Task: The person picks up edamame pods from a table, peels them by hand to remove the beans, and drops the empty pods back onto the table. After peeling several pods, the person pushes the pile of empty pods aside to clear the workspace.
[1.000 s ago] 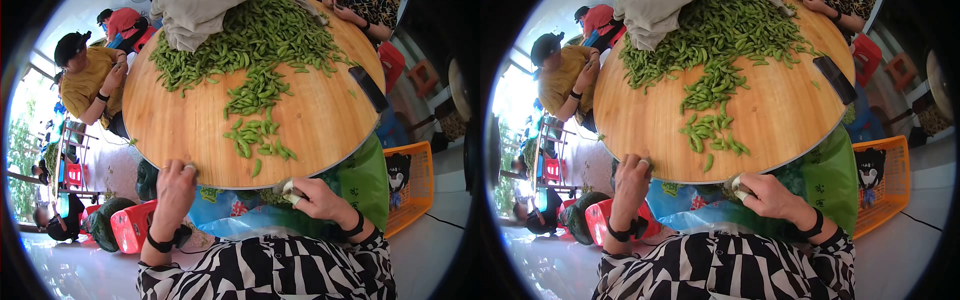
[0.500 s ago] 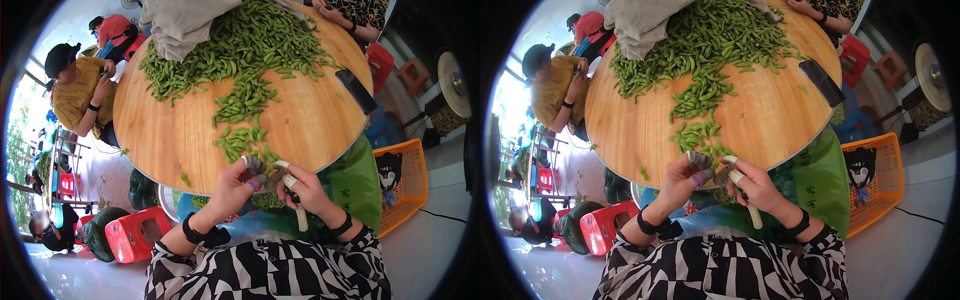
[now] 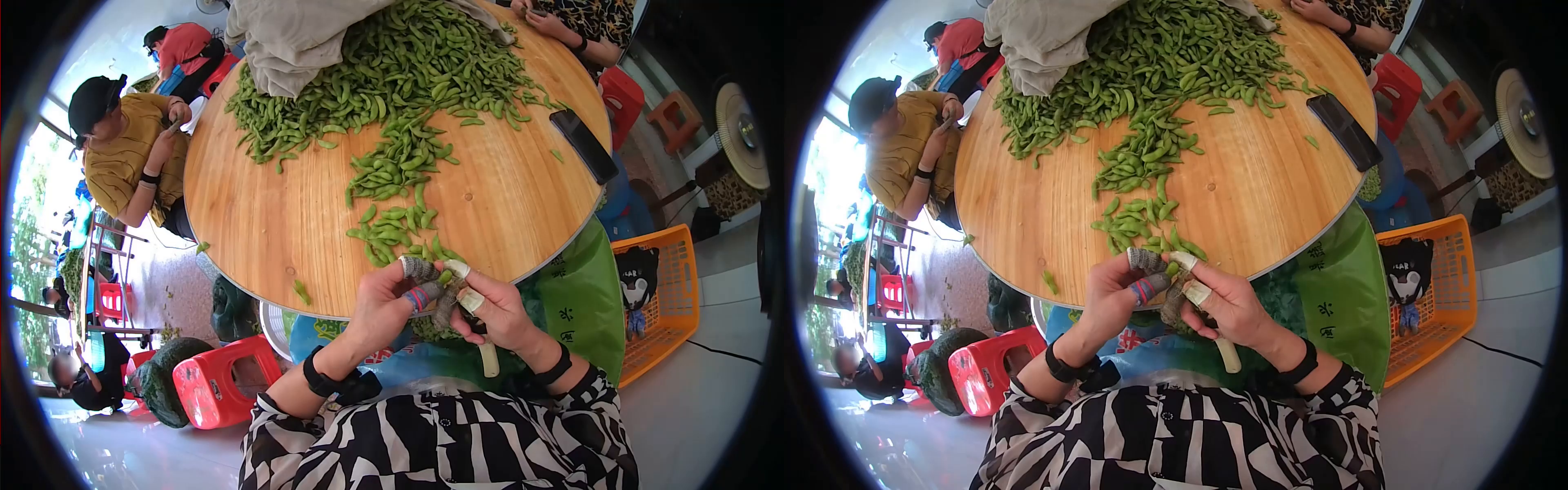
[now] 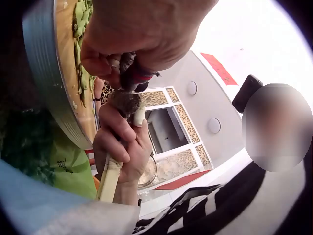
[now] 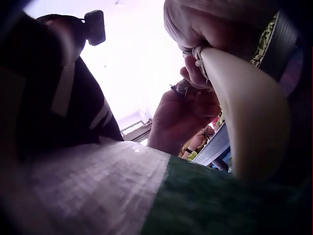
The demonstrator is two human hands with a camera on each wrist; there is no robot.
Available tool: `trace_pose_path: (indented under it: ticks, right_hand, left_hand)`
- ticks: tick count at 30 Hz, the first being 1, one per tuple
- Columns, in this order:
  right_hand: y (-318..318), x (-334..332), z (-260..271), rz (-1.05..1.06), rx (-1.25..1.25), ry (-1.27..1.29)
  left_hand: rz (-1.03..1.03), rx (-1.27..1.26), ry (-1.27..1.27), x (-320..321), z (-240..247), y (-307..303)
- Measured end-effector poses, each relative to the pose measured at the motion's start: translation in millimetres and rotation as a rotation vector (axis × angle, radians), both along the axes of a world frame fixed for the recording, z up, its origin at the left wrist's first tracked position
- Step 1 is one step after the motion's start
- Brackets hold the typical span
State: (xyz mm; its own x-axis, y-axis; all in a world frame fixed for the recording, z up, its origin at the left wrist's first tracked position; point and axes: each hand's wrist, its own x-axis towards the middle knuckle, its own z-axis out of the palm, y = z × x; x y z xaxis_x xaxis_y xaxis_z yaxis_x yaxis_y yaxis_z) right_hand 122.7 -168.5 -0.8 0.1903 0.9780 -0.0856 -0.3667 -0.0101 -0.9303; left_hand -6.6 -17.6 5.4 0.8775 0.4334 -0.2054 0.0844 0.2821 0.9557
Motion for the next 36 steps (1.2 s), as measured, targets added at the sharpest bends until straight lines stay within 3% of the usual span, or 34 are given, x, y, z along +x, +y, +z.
trace_pose_path:
  ticks: [5,9,11,15,17,18,20,21,23,27,29,33,35,36]
  right_hand:
    - [2.6,-4.8,-3.0,-0.094,-0.044,-0.014]
    - [2.1,-2.7,-6.9,-0.094,-0.055,-0.010]
    - [2.4,-1.2,-9.6,-0.039,-0.010,0.105]
    - [5.7,0.0,-0.4,-0.006,-0.060,0.340]
    - [5.1,3.2,-5.5,0.031,-0.100,0.513]
    - [4.4,3.5,-5.9,0.028,-0.102,0.514]
    - [4.7,2.9,-6.7,0.054,-0.092,0.524]
    - [5.7,2.2,-8.3,0.057,-0.092,0.524]
    - [8.0,2.7,-11.6,0.089,-0.066,0.631]
    - [10.8,-1.8,-4.2,0.047,-0.111,0.656]
    - [12.2,-2.0,-3.8,0.028,-0.109,0.648]
    - [9.2,-2.4,-3.8,0.014,-0.073,0.594]
    - [7.4,-1.2,-1.4,0.000,-0.061,0.468]
    - [7.2,0.3,-1.6,-0.001,-0.059,0.468]
  left_hand:
    - [-0.001,0.089,-0.064,-1.0,-8.7,0.9]
    - [-0.047,0.002,-0.061,-1.6,-15.8,12.2]
    - [-0.264,-0.529,-0.250,-1.9,-28.7,23.8]
    - [-0.345,-0.777,-0.241,-2.5,-29.1,24.3]
    - [-0.081,-0.005,-0.039,-2.0,-16.1,12.4]
    - [-0.083,-0.007,-0.038,-2.2,-10.7,13.2]
    - [-0.161,0.937,-0.221,-5.0,0.0,17.3]
    - [-0.159,0.938,-0.219,-6.8,6.0,17.2]
    - [-0.150,1.415,-0.241,-7.5,14.9,17.7]
    - [-0.212,1.306,-0.223,-11.0,12.6,23.4]
    - [-0.186,1.042,-0.274,-6.0,16.7,23.5]
    - [-0.155,0.887,-0.245,-3.7,11.9,19.5]
    - [-0.101,0.461,-0.094,-3.6,12.8,15.4]
    - [-0.102,0.463,-0.095,-3.6,10.4,15.8]
